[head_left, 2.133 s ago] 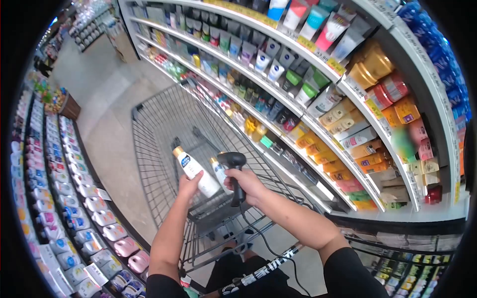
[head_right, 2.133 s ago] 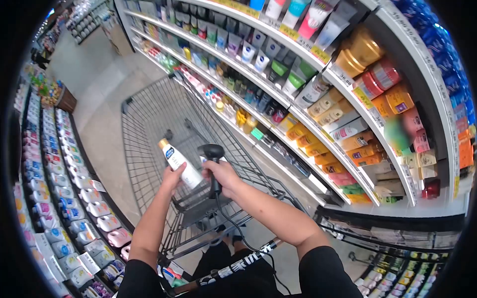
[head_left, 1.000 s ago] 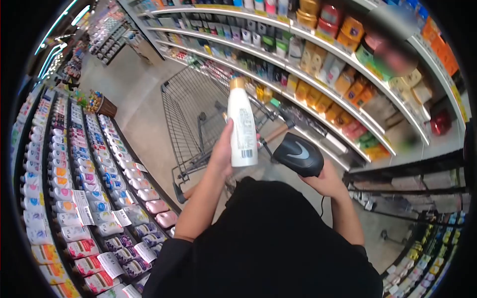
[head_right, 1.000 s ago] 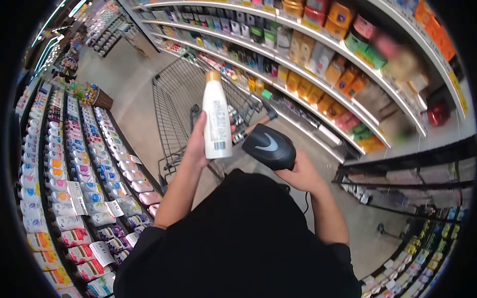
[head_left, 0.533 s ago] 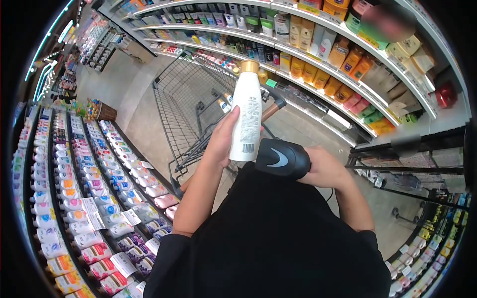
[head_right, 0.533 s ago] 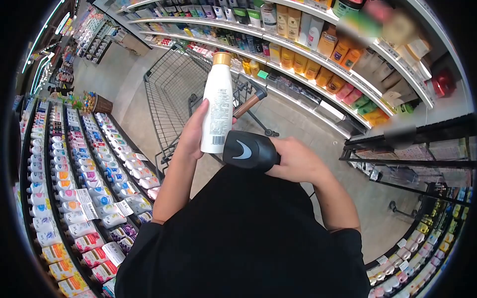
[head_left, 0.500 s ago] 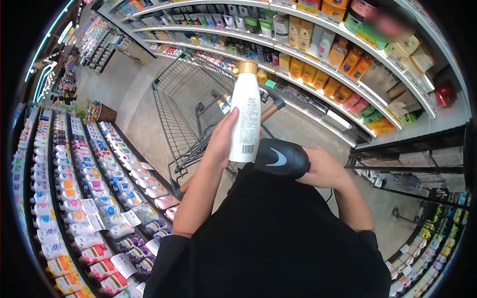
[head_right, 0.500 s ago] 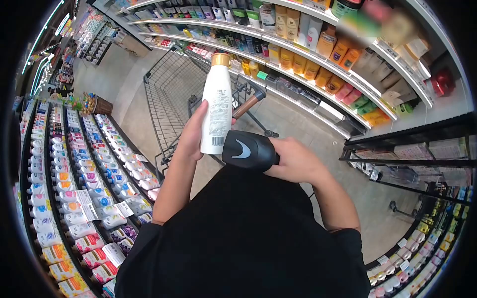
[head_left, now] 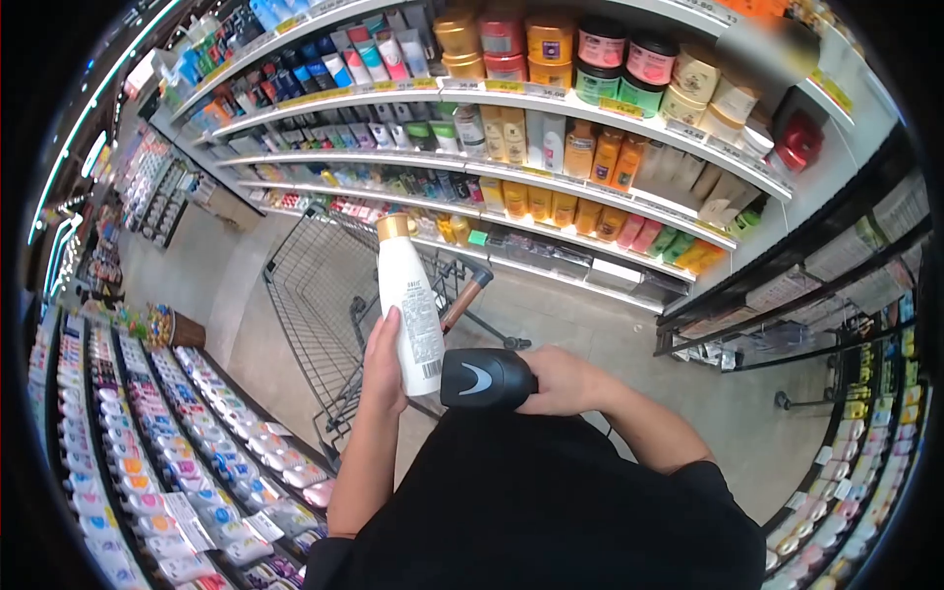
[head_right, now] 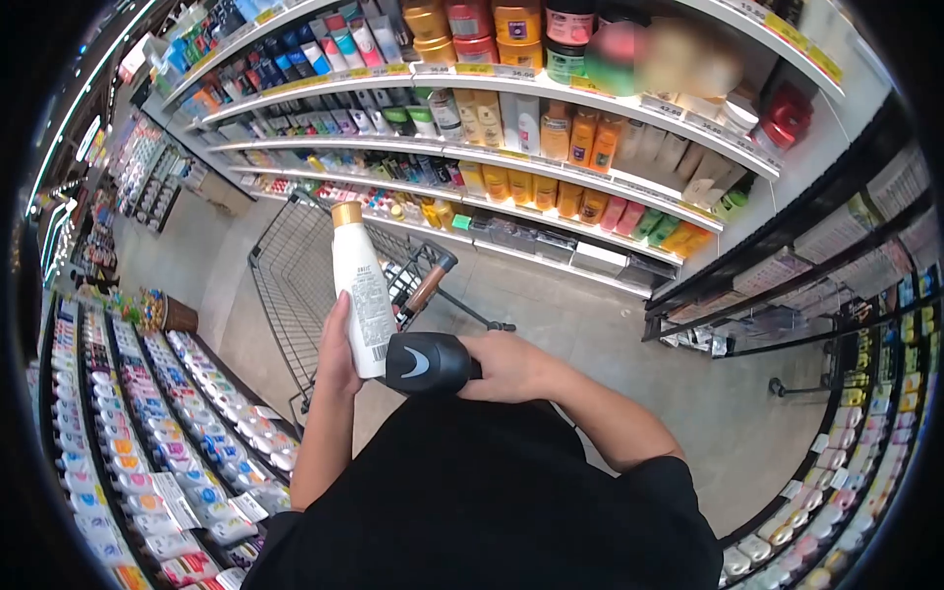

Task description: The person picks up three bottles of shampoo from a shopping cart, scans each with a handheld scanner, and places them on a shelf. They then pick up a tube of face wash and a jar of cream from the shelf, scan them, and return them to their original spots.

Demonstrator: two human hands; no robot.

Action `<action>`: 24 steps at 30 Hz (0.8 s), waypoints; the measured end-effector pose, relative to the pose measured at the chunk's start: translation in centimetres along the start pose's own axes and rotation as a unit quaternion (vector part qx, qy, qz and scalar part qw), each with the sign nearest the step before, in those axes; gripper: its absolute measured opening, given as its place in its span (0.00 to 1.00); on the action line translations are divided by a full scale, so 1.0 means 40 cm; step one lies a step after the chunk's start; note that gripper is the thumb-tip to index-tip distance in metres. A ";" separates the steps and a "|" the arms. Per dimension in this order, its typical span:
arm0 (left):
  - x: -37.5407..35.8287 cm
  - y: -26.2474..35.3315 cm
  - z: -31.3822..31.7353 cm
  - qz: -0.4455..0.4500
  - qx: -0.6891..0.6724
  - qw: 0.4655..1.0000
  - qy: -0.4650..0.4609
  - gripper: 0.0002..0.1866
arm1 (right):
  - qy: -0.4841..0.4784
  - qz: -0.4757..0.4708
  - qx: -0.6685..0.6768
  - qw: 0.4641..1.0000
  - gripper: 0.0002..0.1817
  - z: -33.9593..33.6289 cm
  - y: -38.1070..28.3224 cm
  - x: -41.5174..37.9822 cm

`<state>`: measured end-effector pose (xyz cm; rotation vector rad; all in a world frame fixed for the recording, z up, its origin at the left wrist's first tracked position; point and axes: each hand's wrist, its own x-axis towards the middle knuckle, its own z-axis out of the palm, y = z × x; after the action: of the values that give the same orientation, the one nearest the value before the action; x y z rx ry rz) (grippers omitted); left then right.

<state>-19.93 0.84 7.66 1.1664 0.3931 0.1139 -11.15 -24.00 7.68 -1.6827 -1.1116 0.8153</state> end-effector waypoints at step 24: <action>-0.149 0.013 -0.032 0.192 -0.267 0.943 0.057 0.27 | 0.043 0.063 0.049 0.996 0.21 0.137 -0.155 -0.023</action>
<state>-25.86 0.44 9.15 0.6855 0.2089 0.5963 -18.22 -22.01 11.61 -1.7016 -0.9002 0.8540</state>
